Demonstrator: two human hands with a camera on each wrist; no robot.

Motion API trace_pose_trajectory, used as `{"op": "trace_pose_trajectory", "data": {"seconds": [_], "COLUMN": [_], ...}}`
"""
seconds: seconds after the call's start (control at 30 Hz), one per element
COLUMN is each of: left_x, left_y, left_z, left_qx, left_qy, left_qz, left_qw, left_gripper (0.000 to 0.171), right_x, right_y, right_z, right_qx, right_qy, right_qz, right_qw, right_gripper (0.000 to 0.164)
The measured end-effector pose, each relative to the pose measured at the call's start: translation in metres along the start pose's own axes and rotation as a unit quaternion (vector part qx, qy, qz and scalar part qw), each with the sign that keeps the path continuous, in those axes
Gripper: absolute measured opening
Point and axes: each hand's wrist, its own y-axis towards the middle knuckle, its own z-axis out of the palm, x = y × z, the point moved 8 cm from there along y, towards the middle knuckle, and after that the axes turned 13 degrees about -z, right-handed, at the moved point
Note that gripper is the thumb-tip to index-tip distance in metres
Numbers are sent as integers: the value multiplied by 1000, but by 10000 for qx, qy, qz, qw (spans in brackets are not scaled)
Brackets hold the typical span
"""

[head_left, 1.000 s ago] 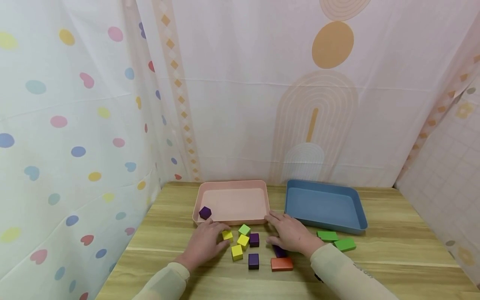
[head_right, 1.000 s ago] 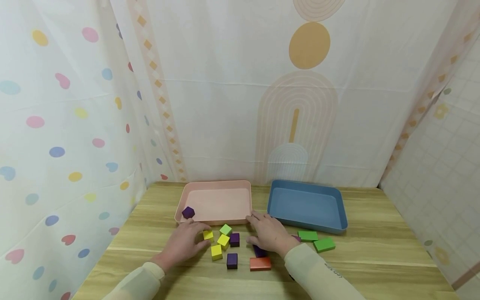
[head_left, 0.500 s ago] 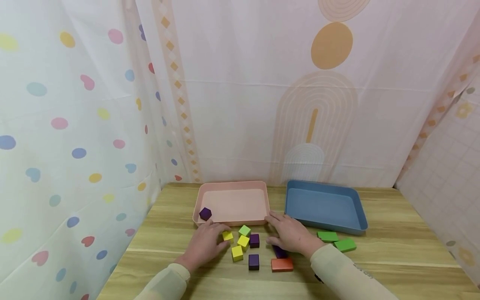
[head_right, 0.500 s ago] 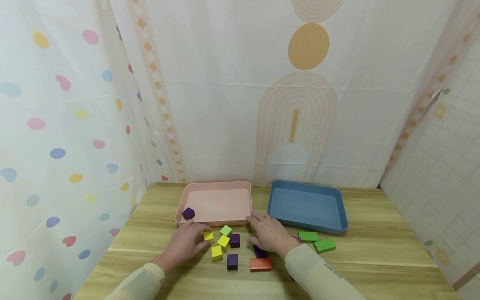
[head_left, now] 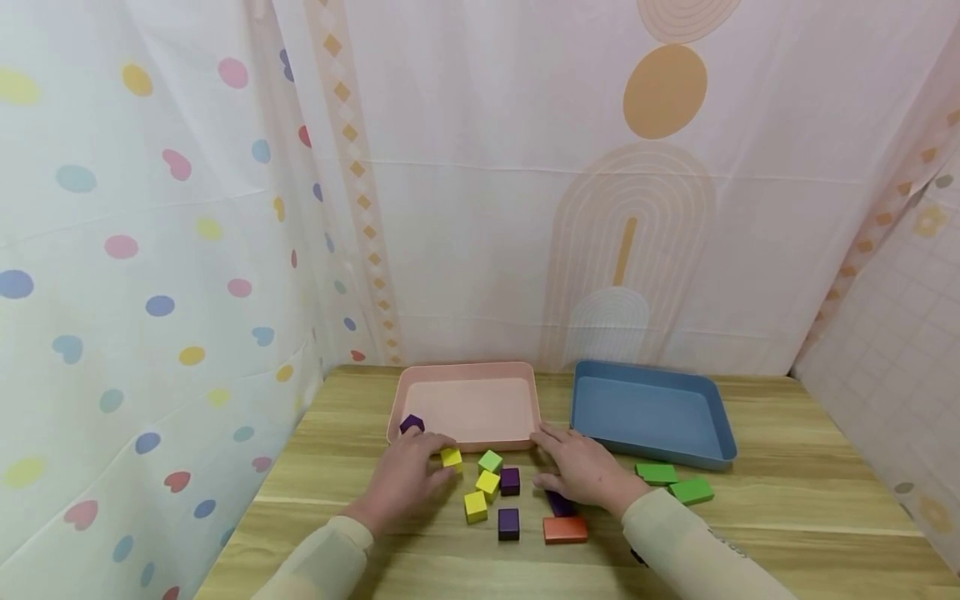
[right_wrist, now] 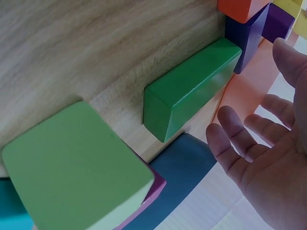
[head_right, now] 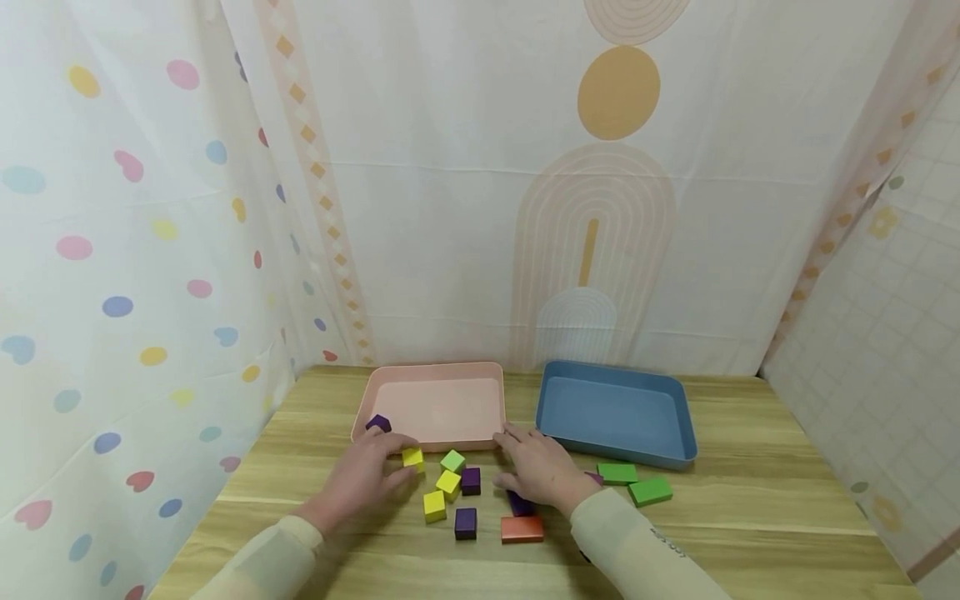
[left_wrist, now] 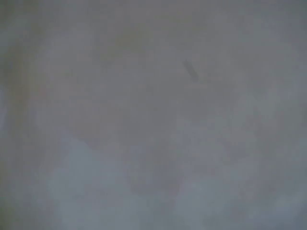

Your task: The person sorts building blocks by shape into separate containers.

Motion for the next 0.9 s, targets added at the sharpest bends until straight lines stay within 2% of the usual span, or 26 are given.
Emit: {"op": "trace_pose_trajectory", "data": {"seconds": [0.2,0.4,0.73,0.9], "left_x": [2,7,22,32], "left_y": [13,30,52,57], "left_z": [-17,-25,-15,-7], "left_qx": [-190,-273,-220,-8], "left_qy": [-223,-266,-11,-34], "left_qz": [-139,-247,-396,-679], "left_qw": [9995,9990,9990,9977], "left_gripper": [32,35,37,38], "right_x": [1,1,0,-1], "right_y": [-1,0,0,-1], "right_z": [-2,0,-1,-1], "right_qx": [-24,-3,-3,11], "right_qy": [27,52,44,104], "right_qz": [7,20,15,65], "right_qw": [10000,10000,10000,9999], "right_gripper": [68,67,67,67]}}
